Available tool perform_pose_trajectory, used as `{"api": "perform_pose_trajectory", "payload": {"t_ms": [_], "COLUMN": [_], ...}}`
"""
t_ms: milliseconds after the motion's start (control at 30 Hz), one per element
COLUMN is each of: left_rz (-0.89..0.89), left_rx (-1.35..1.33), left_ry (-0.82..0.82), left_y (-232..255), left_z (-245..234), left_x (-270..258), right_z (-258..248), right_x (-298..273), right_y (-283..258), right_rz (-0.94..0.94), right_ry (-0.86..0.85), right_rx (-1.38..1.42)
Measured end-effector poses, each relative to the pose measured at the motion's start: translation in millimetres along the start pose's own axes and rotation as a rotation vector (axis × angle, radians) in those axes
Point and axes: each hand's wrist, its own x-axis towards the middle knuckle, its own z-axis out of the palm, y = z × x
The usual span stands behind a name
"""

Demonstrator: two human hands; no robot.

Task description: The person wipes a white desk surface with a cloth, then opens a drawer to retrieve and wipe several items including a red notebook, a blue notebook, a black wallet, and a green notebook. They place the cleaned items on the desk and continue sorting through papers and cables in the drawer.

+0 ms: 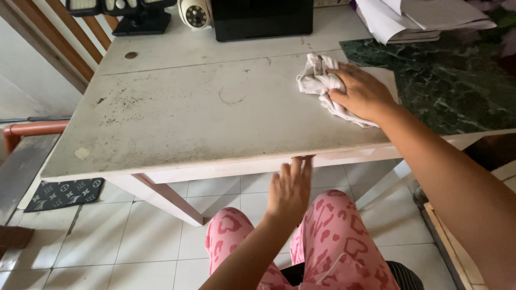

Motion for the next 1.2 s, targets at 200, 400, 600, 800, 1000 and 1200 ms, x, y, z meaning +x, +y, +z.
{"api": "perform_pose_trajectory", "payload": {"t_ms": [200, 400, 600, 800, 1000, 1200], "left_rz": [-0.118, -0.091, 0.153, 0.127, 0.125, 0.144], "left_rx": [0.001, -0.042, 0.007, -0.126, -0.155, -0.181], "left_ry": [0.080, -0.064, 0.091, -0.173, -0.215, -0.255], "left_y": [0, 13, 46, 56, 56, 53], "left_z": [27, 12, -24, -19, -21, -28], "left_x": [16, -11, -106, -137, -131, -128], "right_z": [3, 6, 13, 10, 3, 11], "right_x": [1, 4, 8, 5, 2, 4], "right_y": [5, 10, 20, 15, 9, 17], "right_rz": [-0.002, -0.020, -0.122, -0.050, -0.036, -0.074], "right_ry": [-0.009, -0.021, 0.030, -0.016, -0.014, 0.038], "right_rx": [0.011, 0.000, 0.021, -0.008, 0.039, 0.040]}}
